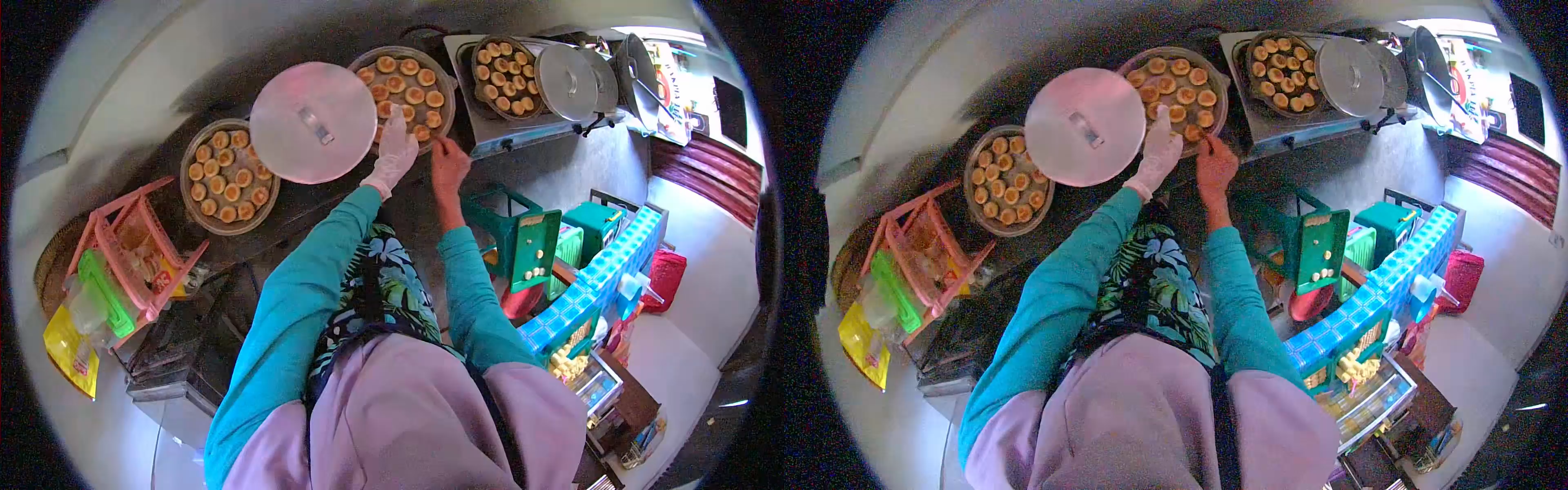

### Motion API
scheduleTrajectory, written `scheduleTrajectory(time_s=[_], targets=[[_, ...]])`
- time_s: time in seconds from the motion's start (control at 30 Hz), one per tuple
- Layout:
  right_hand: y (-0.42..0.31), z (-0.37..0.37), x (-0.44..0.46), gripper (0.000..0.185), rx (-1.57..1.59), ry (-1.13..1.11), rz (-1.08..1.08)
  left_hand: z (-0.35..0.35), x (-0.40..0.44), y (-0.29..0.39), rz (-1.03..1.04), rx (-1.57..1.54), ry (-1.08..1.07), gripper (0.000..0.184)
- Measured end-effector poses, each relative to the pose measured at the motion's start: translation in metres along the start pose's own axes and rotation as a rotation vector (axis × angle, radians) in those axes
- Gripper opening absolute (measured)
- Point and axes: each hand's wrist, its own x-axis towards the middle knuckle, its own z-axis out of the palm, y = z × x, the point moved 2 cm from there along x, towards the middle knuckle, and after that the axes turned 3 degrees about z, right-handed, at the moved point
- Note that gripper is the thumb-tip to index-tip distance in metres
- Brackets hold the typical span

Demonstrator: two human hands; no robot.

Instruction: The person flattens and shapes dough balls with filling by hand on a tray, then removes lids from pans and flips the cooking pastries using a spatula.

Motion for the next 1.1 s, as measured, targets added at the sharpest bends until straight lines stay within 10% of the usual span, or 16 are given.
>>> scheduleTrajectory(time_s=[0.23, 0.6, 0.8, 0.9, 1.1], targets=[[-0.013, -0.052, 0.0, 0.019, 0.171, -0.204, 0.122, 0.005, 0.02, 0.008, -0.449, 0.015, -0.032, 0.058], [-0.002, -0.013, 0.078, 0.019, 0.06, -0.117, -0.213, 0.029, 0.057, -0.01, -0.131, 0.188, 0.272, 0.059], [-0.005, -0.056, 0.063, 0.018, 0.216, -0.198, 0.058, 0.028, 0.026, -0.008, -0.18, 0.229, 0.153, 0.065], [0.012, -0.047, 0.054, 0.018, 0.147, -0.23, -0.056, 0.028, 0.015, 0.011, -0.362, 0.033, 0.073, 0.016], [0.008, -0.051, 0.056, 0.018, 0.194, -0.226, 0.018, 0.025, 0.017, 0.017, -0.248, 0.138, 0.25, 0.045]])
